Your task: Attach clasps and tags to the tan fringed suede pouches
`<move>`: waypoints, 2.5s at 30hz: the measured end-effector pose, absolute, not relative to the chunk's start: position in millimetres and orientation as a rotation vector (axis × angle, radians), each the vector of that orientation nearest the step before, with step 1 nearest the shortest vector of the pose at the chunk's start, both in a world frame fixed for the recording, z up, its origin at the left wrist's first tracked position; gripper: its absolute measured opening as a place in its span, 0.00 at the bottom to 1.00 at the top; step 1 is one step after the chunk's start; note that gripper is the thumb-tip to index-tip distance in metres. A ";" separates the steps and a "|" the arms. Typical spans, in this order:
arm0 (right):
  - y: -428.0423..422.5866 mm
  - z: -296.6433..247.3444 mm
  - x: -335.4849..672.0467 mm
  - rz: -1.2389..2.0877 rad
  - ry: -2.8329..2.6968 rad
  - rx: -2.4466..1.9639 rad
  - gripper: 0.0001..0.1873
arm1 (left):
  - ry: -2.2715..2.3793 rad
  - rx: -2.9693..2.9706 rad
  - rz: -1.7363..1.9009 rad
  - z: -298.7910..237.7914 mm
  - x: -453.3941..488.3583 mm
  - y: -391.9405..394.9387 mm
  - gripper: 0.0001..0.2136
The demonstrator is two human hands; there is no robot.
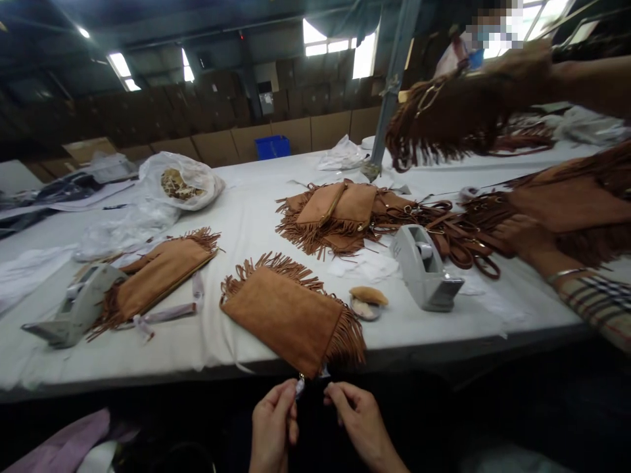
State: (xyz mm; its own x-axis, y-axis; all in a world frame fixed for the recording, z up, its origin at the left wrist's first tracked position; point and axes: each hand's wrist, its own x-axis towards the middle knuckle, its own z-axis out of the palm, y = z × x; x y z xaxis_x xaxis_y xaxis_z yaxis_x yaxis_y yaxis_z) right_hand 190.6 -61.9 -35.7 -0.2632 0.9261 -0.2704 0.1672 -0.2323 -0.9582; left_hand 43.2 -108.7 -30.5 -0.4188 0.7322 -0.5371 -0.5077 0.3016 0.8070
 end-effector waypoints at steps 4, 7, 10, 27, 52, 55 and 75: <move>-74.7 -23.7 171.7 1.881 -1.157 -1.098 0.27 | 1.606 0.462 1.360 -31.0 46.8 -112.4 0.28; -80.5 -23.7 157.1 1.990 -0.997 -0.976 0.27 | 1.653 0.558 1.324 -26.8 45.6 -114.9 0.29; -83.4 -27.1 150.5 2.054 -0.816 -0.922 0.26 | 1.619 0.573 1.308 -25.5 43.2 -117.0 0.27; -69.9 -19.5 154.4 2.121 -1.053 -0.862 0.28 | 0.549 -0.177 1.214 -39.3 30.1 -117.2 0.08; -56.7 -48.7 182.0 1.792 -1.310 -1.198 0.24 | 0.552 -0.072 1.221 -38.8 7.2 -123.2 0.07; -57.0 -48.6 181.2 1.795 -1.307 -1.245 0.26 | 0.670 -0.049 1.228 -33.2 6.7 -122.1 0.09; -50.0 7.9 172.5 2.082 -1.148 -0.970 0.22 | 1.075 0.258 1.368 -7.2 -14.4 -113.7 0.18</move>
State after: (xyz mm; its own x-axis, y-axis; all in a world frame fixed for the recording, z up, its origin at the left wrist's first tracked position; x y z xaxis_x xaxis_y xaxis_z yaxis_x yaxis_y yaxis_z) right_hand 172.5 -50.0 7.9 -0.5770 0.7510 -0.3210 -0.1292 -0.4720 -0.8721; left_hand -14.4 -113.7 -7.2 -0.1619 0.8704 -0.4650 -0.6576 0.2562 0.7085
